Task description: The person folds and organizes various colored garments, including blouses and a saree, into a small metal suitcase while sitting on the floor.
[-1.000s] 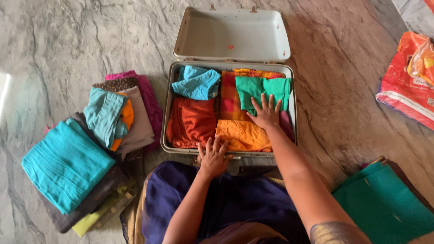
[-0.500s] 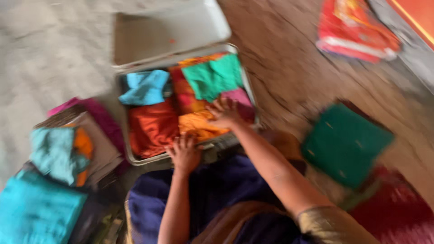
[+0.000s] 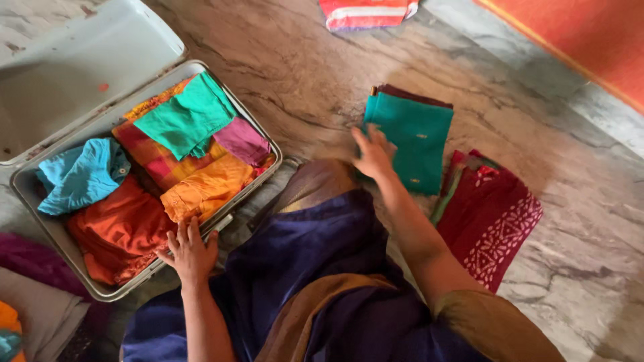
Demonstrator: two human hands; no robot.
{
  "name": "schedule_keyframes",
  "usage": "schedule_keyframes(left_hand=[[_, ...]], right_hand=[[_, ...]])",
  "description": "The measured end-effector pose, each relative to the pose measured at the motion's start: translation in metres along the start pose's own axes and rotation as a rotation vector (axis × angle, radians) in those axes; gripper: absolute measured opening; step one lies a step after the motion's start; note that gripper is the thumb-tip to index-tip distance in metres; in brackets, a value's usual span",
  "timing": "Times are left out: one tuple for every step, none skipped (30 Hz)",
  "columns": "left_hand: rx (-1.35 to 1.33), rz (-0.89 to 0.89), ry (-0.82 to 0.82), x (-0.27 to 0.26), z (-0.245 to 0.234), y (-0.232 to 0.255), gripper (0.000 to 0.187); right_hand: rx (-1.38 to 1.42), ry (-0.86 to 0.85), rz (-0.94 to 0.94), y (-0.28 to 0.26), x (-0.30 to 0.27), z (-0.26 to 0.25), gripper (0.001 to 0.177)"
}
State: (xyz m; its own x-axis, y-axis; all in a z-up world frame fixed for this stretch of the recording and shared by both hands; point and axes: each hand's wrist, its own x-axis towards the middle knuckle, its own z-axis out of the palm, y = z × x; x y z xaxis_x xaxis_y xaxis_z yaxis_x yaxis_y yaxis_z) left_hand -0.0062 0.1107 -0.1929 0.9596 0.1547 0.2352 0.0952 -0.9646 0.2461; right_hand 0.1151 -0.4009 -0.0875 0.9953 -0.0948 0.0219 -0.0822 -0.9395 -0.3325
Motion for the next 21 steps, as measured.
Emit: schedule_keyframes(left_hand=[[-0.002, -0.007, 0.000, 0.000, 0.000, 0.003, 0.073], [0.010, -0.010, 0.002, 0.000, -0.001, 0.005, 0.074], [0.022, -0.014, 0.004, 0.003, -0.002, 0.009, 0.076], [0.041, -0.012, -0.003, 0.002, -0.005, 0.009, 0.077], [0.037, -0.003, -0.006, -0.001, -0.007, 0.010, 0.077], [0.033, 0.005, -0.002, 0.000, -0.009, 0.011, 0.077], [0.030, 0.013, 0.003, 0.003, -0.012, 0.012, 0.077], [0.026, 0.019, 0.008, 0.003, -0.014, 0.013, 0.078], [0.022, 0.024, 0.013, 0.005, -0.016, 0.013, 0.079], [0.015, 0.033, 0.013, 0.006, -0.016, 0.016, 0.080], [0.029, 0.029, 0.018, 0.005, -0.017, 0.017, 0.080], [0.043, 0.033, 0.020, 0.004, -0.019, 0.017, 0.080], [0.056, 0.037, 0.022, 0.004, -0.021, 0.018, 0.081], [0.038, 0.054, 0.023, 0.004, -0.022, 0.019, 0.080], [0.020, 0.071, 0.023, 0.005, -0.025, 0.019, 0.079], [0.005, 0.083, 0.027, 0.006, -0.027, 0.019, 0.078], [0.022, 0.097, 0.022, 0.005, -0.029, 0.020, 0.077], [0.043, 0.101, 0.030, 0.006, -0.031, 0.022, 0.076], [0.063, 0.105, 0.038, 0.008, -0.033, 0.023, 0.075], [0.088, 0.111, 0.072, 0.010, -0.034, 0.026, 0.079], [0.114, 0.117, 0.105, 0.009, -0.032, 0.030, 0.082]], right_hand=[[-0.115, -0.169, 0.200, 0.027, -0.008, -0.003, 0.103], [-0.166, -0.288, 0.309, 0.051, -0.022, 0.000, 0.109], [-0.216, -0.406, 0.418, 0.069, -0.034, 0.005, 0.115], [-0.199, -0.331, 0.393, 0.080, -0.057, 0.013, 0.116], [-0.183, -0.257, 0.369, 0.089, -0.079, 0.020, 0.116], [-0.165, -0.176, 0.342, 0.092, -0.087, 0.025, 0.117], [-0.166, -0.109, 0.317, 0.092, -0.087, 0.028, 0.108], [-0.170, -0.044, 0.296, 0.092, -0.091, 0.031, 0.099], [-0.174, 0.022, 0.276, 0.092, -0.094, 0.034, 0.090], [-0.215, 0.033, 0.291, 0.092, -0.094, 0.036, 0.087], [-0.256, 0.043, 0.307, 0.089, -0.087, 0.037, 0.084], [-0.296, 0.054, 0.331, 0.087, -0.083, 0.039, 0.082], [-0.249, 0.097, 0.334, 0.088, -0.079, 0.040, 0.074], [-0.206, 0.139, 0.333, 0.091, -0.074, 0.041, 0.068], [-0.143, 0.151, 0.354, 0.092, -0.068, 0.041, 0.058], [-0.077, 0.165, 0.370, 0.093, -0.059, 0.041, 0.051], [-0.051, 0.141, 0.403, 0.095, -0.054, 0.042, 0.046], [-0.021, 0.122, 0.421, 0.092, -0.042, 0.041, 0.041], [0.010, 0.104, 0.439, 0.089, -0.035, 0.039, 0.036], [0.071, 0.182, 0.451, 0.081, -0.020, 0.036, 0.034], [0.134, 0.260, 0.463, 0.072, -0.008, 0.030, 0.033]])
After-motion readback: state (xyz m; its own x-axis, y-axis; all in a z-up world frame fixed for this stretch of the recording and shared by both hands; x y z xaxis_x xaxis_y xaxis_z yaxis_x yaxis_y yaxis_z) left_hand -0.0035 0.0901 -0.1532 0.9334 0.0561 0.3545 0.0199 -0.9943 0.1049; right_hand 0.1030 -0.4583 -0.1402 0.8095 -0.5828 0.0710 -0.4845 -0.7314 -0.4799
